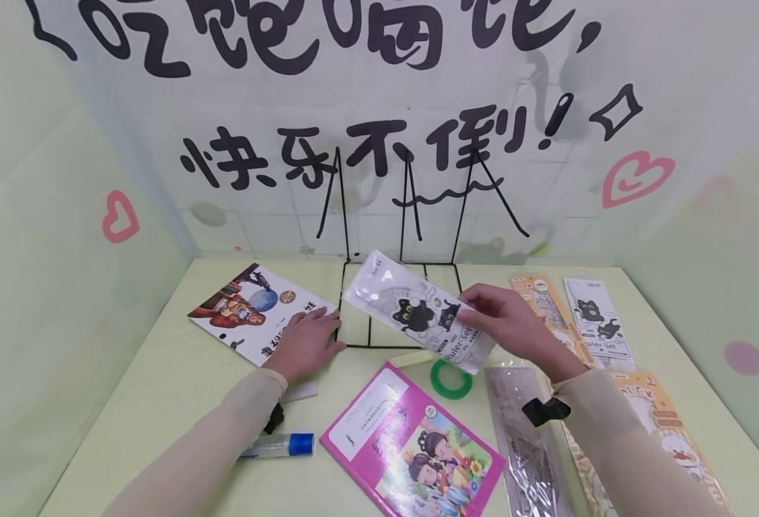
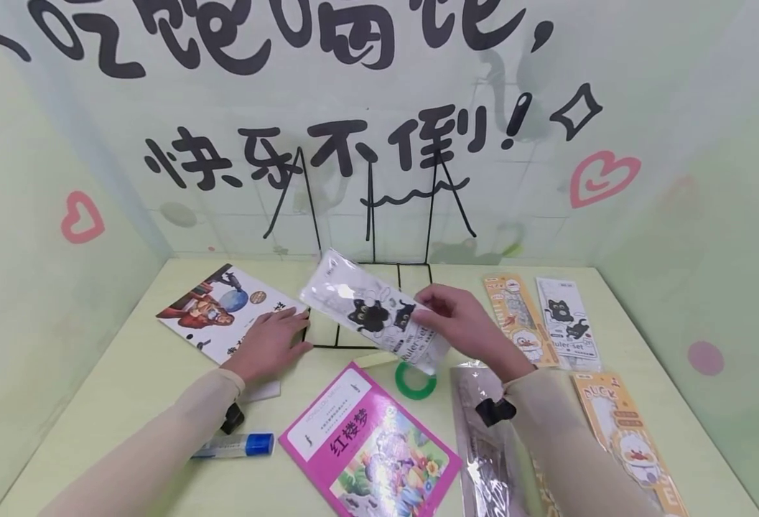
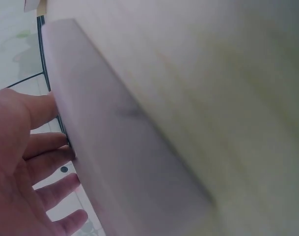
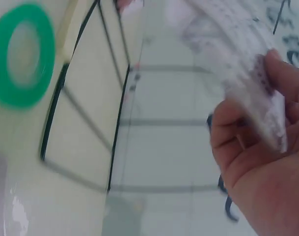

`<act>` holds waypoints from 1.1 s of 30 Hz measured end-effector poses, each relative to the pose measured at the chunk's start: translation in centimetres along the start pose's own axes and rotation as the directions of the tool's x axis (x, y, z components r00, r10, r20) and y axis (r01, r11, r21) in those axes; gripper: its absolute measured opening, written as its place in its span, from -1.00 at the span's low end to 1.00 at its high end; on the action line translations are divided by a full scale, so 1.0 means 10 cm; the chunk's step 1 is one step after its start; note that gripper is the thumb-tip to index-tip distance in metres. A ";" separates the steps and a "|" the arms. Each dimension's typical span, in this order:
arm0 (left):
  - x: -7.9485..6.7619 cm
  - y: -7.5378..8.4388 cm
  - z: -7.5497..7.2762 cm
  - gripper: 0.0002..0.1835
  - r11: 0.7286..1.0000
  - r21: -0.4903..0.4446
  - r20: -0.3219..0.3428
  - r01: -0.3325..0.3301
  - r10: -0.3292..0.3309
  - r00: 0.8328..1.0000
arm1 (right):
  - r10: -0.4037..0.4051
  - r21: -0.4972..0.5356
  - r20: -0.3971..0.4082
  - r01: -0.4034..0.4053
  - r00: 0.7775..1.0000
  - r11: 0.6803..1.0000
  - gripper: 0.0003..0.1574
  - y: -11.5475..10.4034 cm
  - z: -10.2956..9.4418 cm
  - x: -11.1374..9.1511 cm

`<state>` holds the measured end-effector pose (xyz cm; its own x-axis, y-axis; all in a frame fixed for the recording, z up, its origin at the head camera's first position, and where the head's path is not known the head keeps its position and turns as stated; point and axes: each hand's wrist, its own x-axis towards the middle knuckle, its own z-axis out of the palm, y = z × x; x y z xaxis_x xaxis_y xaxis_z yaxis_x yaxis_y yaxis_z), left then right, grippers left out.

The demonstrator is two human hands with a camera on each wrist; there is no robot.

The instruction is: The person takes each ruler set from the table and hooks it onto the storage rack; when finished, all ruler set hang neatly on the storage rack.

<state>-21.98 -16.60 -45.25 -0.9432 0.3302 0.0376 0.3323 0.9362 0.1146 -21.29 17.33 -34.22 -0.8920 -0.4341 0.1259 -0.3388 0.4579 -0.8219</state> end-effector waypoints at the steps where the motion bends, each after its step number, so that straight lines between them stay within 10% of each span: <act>1: 0.01 0.00 0.00 -0.43 1.000 -0.001 -0.001 0.002 -0.002 1.000 | -0.021 0.048 -0.008 0.021 1.000 0.999 -0.84 -0.11 0.05 -0.01; 10: 0.03 0.03 0.02 -0.45 1.000 -0.001 -0.022 -0.001 0.001 1.000 | -0.120 0.143 -0.091 0.132 0.989 0.981 -0.90 -0.61 0.25 -0.01; 25: -0.01 0.03 0.00 -0.45 1.000 0.001 -0.026 -0.001 0.001 1.000 | -0.100 0.114 -0.131 0.115 0.986 0.987 -0.83 -0.53 0.30 0.17; 33: -0.01 -0.01 0.03 -0.45 0.999 0.040 -0.028 -0.006 0.007 1.000 | -0.055 0.158 -0.209 0.089 0.976 0.983 -0.77 -0.26 0.41 0.60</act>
<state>-21.96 -16.67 -45.57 -0.9405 0.3333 0.0660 0.3377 0.9383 0.0747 -24.56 10.36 -33.62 -0.9148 -0.2869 0.2844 -0.3656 0.2885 -0.8849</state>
